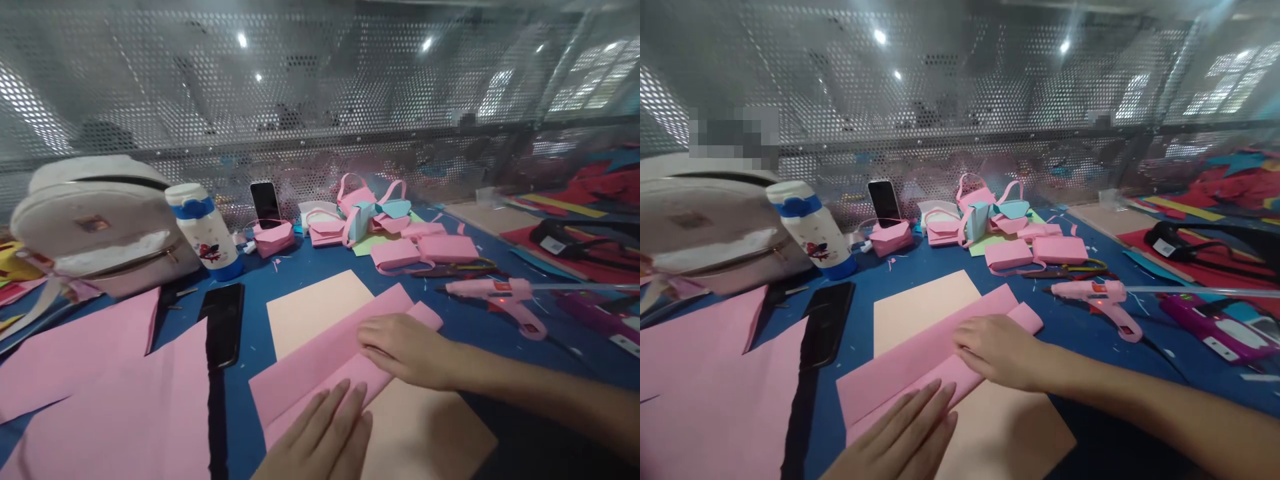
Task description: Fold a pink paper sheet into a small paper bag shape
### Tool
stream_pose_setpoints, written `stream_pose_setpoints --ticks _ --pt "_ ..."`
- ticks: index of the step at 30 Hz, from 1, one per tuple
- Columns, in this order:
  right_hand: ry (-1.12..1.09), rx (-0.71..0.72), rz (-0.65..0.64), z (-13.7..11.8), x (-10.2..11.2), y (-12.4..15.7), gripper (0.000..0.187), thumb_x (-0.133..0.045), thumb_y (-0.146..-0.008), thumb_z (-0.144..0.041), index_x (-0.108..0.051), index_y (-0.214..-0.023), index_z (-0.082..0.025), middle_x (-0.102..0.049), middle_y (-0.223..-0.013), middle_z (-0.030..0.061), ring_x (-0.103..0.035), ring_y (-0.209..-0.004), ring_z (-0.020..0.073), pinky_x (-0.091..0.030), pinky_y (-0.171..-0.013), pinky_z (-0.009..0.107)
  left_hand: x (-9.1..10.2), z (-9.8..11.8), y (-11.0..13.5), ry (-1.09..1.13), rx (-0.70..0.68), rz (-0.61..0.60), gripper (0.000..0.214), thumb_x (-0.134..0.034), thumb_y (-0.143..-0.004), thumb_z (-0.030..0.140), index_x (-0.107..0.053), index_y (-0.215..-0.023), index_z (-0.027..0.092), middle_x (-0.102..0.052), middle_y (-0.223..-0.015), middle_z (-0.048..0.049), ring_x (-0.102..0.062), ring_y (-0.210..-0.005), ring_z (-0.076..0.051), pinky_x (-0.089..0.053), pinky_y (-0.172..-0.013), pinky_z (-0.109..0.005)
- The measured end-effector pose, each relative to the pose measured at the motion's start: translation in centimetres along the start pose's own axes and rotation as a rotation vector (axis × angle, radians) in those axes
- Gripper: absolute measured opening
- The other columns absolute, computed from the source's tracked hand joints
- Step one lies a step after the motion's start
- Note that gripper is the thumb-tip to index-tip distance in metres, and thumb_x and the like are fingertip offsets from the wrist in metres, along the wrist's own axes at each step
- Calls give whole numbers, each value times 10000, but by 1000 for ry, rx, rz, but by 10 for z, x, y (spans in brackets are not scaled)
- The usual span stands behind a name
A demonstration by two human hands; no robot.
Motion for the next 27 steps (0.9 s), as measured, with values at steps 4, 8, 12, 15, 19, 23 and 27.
stream_pose_setpoints --ticks 4,8,12,15,19,23,27 --pt "-59 -23 84 5 -6 -2 165 -433 -962 -237 -564 -891 -164 -620 -866 60 -538 -771 182 -407 -682 294 -12 -3 8 -11 50 15 444 -396 -999 259 -439 -1421 126 -569 -1342 -106 -585 -1206 -250 -527 -980 -315" --pt "-45 86 251 5 -10 -2 180 -444 -967 -243 -603 -923 -171 -635 -885 68 -548 -828 201 -435 -723 326 -16 -7 10 -16 92 46 441 -396 -1001 229 -420 -1436 157 -597 -1306 -70 -614 -1169 -200 -523 -970 -253" --pt "-65 200 265 2 -14 1 228 -422 -980 -231 -629 -1073 -205 -680 -1050 74 -592 -987 205 -465 -868 357 -18 -8 10 -129 64 41 376 -363 -1004 204 -556 -1324 162 -610 -1307 -39 -642 -1128 -170 -513 -952 -203" --pt "-42 248 175 1 -18 1 317 -444 -974 -269 -571 -1258 -210 -637 -1264 85 -547 -1194 212 -438 -1012 380 -20 -7 12 -230 65 31 368 -364 -1011 208 -560 -1323 187 -588 -1352 -17 -589 -1201 -163 -427 -1064 -243" --pt "42 261 68 1 -24 0 392 -495 -963 -287 -527 -1341 -191 -566 -1375 92 -465 -1317 215 -417 -1076 410 -22 -6 16 -284 75 20 354 -381 -1018 199 -549 -1328 226 -583 -1364 10 -533 -1261 -179 -181 -1197 -429" --pt "66 245 49 2 -26 -1 427 -505 -965 -356 -529 -1351 -176 -561 -1381 90 -481 -1310 215 -417 -1094 403 -22 -9 17 -257 81 6 356 -365 -1019 186 -563 -1311 235 -611 -1330 27 -546 -1240 -163 -141 -1198 -438" --pt "73 252 79 2 -28 0 483 -525 -955 -377 -493 -1386 -163 -572 -1368 90 -501 -1294 214 -427 -1093 390 -20 -10 18 -231 94 -1 352 -396 -1012 201 -550 -1327 228 -615 -1322 18 -512 -1279 -178 -158 -1193 -430"
Point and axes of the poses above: each hand's wrist, its own y-axis away from the middle knuckle, its own x-axis out of the back of the hand, z = x × y, the point moved 3 cm from there along -y, towards the middle knuckle
